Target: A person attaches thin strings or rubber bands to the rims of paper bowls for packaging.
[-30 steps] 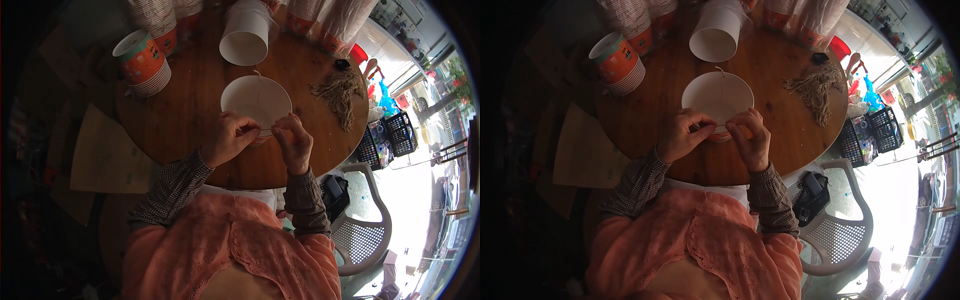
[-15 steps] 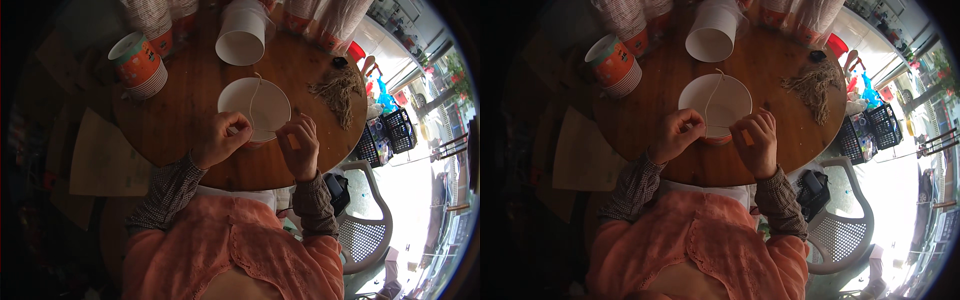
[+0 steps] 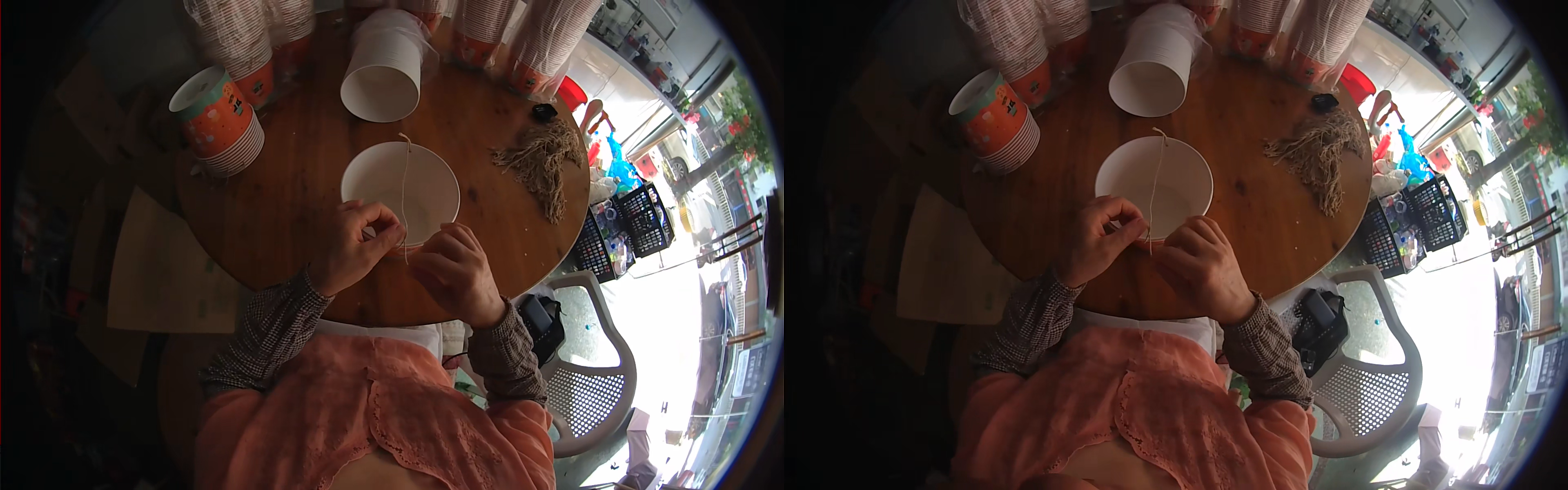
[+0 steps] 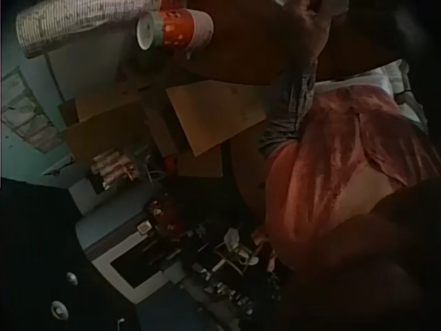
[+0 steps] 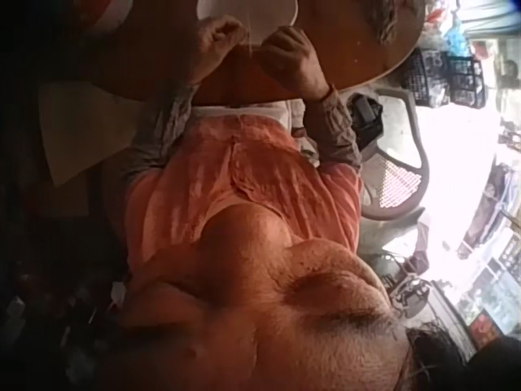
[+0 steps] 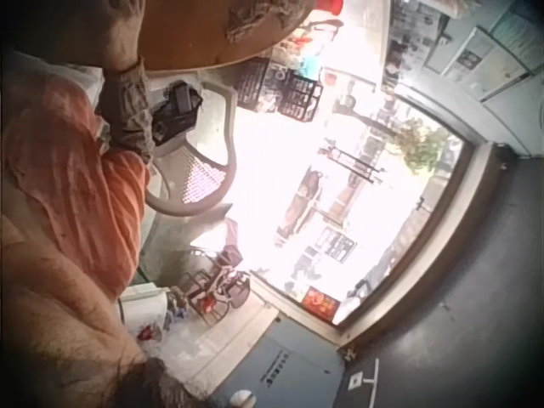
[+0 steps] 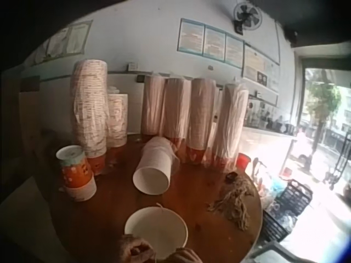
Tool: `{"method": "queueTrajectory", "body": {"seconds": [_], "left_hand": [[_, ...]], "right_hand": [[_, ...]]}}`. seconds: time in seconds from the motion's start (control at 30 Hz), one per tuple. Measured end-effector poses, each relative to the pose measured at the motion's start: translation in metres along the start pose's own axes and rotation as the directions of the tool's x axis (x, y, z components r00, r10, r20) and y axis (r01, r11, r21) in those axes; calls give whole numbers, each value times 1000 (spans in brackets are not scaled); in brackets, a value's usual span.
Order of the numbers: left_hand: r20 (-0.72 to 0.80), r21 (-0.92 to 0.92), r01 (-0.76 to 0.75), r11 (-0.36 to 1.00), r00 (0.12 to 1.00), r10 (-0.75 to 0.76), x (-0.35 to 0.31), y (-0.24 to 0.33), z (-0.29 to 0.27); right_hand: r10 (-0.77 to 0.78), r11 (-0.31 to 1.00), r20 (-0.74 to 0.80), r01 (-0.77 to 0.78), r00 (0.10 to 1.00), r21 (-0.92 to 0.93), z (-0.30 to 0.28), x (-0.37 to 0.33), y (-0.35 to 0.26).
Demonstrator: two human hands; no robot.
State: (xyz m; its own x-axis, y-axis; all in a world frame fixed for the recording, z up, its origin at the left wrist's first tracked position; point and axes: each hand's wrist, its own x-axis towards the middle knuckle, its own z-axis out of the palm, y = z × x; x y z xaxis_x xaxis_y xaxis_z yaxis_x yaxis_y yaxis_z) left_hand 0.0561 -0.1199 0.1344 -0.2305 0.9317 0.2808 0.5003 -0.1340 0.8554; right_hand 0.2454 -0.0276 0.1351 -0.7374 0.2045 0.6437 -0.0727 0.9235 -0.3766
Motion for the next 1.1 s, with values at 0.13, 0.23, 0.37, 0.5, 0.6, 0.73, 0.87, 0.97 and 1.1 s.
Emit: {"method": "queueTrajectory", "body": {"seconds": [0.13,0.23,0.37,0.5,0.6,0.73,0.87,0.97,1.1], "left_hand": [[64,-106,8,994,998,-2,0,-7,-1],[105,-219,79,973,993,-58,-2,0,-5],[122,-137,7,991,992,10,0,2,-9],[154,-142,51,989,988,-29,1,9,-8],[160,-181,99,978,985,-70,5,8,-7],[117,-218,129,968,988,-105,2,-1,-3],[129,-192,79,978,990,-54,3,-14,-5],[104,-153,32,988,994,-16,-1,-7,-1],[32,-55,-70,996,997,72,-5,-8,2]], "right_hand": [[-25,1000,-55,26,998,14,10,16,-4],[47,998,-91,-43,995,49,15,20,-1],[191,979,-164,-175,968,105,20,21,1],[297,943,-189,-257,936,211,24,16,5],[400,877,-129,-338,907,342,23,15,13],[486,815,-124,-398,865,421,16,17,18],[374,900,-150,-320,915,296,17,11,13],[301,946,-133,-278,944,164,19,7,11],[350,931,-178,-322,920,171,23,5,7]]}}
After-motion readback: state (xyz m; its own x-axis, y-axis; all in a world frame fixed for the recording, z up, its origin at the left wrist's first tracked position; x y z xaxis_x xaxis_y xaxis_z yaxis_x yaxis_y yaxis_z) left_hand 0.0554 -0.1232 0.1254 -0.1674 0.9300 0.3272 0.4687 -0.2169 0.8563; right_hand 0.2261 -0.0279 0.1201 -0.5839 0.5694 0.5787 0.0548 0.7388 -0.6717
